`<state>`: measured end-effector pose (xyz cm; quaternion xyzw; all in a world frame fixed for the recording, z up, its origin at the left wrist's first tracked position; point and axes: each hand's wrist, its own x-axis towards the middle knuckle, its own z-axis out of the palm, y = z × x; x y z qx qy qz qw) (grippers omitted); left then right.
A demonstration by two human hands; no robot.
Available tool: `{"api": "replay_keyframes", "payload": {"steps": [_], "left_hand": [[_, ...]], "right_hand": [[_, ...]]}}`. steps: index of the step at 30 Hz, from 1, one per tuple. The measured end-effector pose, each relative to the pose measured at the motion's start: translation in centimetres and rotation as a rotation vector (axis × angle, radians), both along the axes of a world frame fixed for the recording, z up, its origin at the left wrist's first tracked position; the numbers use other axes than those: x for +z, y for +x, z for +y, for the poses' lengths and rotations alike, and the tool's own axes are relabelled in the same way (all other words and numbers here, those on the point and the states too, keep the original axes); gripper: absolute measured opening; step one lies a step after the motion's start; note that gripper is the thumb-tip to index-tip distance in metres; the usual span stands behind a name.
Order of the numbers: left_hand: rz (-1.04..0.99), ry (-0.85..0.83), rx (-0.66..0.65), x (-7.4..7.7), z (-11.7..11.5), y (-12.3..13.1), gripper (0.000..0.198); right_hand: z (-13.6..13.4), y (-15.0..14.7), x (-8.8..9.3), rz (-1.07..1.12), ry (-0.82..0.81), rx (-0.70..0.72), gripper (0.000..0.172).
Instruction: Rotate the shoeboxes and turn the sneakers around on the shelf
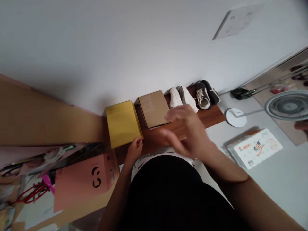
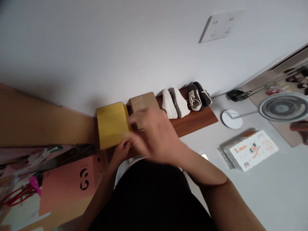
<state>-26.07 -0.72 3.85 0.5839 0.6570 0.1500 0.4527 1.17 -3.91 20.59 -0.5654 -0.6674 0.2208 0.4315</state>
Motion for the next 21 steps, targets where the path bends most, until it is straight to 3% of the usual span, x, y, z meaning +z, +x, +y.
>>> {"api": "replay_keyframes", "payload": {"steps": [2, 5, 8, 10, 12, 18, 21], "left_hand": [[0.005, -0.004, 0.005, 0.3, -0.1, -0.3, 0.030], [0.053, -0.021, 0.050, 0.8, -0.5, -1.3, 0.032], [0.116, -0.031, 0.118, 1.1, -1.2, -2.0, 0.032], [0.161, -0.046, 0.167, 1.2, -1.8, -1.7, 0.030], [0.201, -0.057, 0.185, 1.4, -2.2, -0.3, 0.029], [0.195, -0.055, 0.079, 2.0, -2.4, 6.5, 0.035], [0.165, -0.034, 0.037, 1.8, -2.5, 8.2, 0.036]], "right_hand": [[2.2, 3.8, -4.9, -0.067, -0.075, -0.164, 0.055], [3.6, 13.3, -13.0, -0.180, -0.351, -0.601, 0.070], [3.6, 22.3, -18.2, -0.299, -0.514, -0.877, 0.084], [3.8, 25.9, -19.8, -0.385, -0.598, -0.905, 0.086], [4.3, 27.0, -20.9, -0.471, -0.653, -0.865, 0.081], [6.0, 24.8, -24.3, -0.600, -0.655, -0.721, 0.072], [5.9, 24.9, -25.0, -0.618, -0.608, -0.712, 0.071]]}}
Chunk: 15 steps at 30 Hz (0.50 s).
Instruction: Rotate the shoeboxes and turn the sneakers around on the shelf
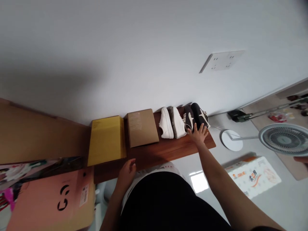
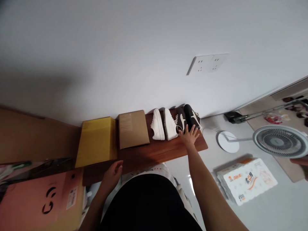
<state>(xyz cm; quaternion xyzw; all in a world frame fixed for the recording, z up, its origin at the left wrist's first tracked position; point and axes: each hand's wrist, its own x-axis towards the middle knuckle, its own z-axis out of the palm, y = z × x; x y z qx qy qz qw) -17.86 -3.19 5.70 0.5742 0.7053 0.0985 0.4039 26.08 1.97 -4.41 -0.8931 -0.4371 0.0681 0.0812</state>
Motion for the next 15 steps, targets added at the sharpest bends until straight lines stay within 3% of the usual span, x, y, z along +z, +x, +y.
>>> {"api": "replay_keyframes", "payload": {"steps": [4, 7, 11, 15], "left_hand": [[0.006, 0.037, 0.075, -0.4, -0.5, -0.7, 0.036], [0.041, 0.076, 0.167, -0.2, -1.0, -2.4, 0.035], [0.083, 0.144, 0.253, 0.7, -0.8, -5.3, 0.033], [0.119, 0.215, 0.338, 1.1, 0.1, -9.7, 0.030]], "right_hand": [[-0.6, 0.5, 0.7, -0.038, 0.097, 0.070, 0.066], [-1.1, -1.2, 1.2, -0.013, 0.230, 0.073, 0.065], [-1.7, -7.5, 1.4, 0.197, 0.268, 0.164, 0.064], [-3.5, -16.6, 2.4, 0.708, 0.089, 0.398, 0.060]]}}
